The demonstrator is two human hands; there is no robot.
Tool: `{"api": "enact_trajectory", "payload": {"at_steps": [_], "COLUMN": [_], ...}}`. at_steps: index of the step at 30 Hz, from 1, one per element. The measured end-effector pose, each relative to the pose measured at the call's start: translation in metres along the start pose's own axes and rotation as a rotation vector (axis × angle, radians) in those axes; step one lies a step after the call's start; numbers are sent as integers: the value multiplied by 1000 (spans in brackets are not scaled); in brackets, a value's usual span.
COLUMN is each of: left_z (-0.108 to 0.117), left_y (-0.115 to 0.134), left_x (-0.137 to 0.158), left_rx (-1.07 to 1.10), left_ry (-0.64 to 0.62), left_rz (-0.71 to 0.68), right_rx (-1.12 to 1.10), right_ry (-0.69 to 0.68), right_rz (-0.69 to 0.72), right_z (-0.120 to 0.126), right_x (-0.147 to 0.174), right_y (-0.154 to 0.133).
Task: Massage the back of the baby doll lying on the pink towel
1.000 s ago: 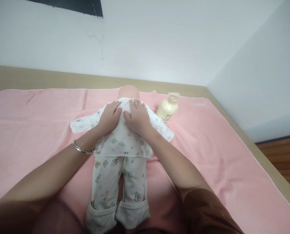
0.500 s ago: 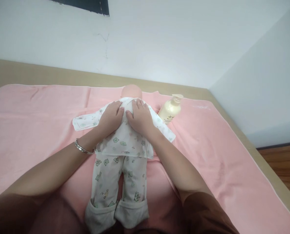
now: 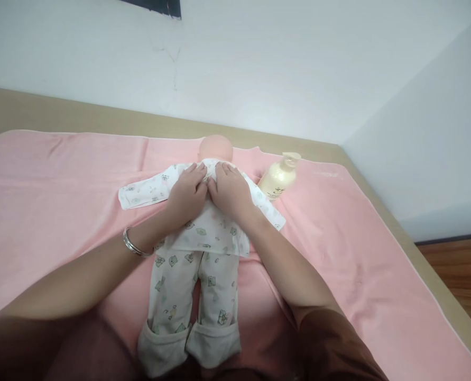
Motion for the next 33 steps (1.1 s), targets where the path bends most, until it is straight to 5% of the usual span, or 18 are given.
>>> {"api": "enact_trajectory", "payload": {"at_steps": [7,15,21,29,33], "left_z": [10,1,-4,6,4], "left_y": [-11,29,41,4,-3], "left_x": [-18,16,29,-13,-13], "left_rx": [39,-265,-386,-206,-184], "left_ry": [-31,-40,-134,-122,-12], "left_rz": [6,-186,-172,-111,-96], "right_rx": [243,84,83,220,221], "right_ry": [62,-88,-86,-101,-81], "right_rz": [101,53,57,-73,-73], "right_z": [10,-7,-9,8,8], "right_x": [22,0,-3,21,23], "right_y": [-41,0,7,-24,-28]}}
Point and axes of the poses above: each hand's wrist, its own x-axis away from the middle knuckle, its own z-axis out of the back of the hand, y = z × x, the point moved 10 cm from there along -x, towards the middle knuckle, and after that the axes turned 3 degrees about z, right-handed, at the moved point
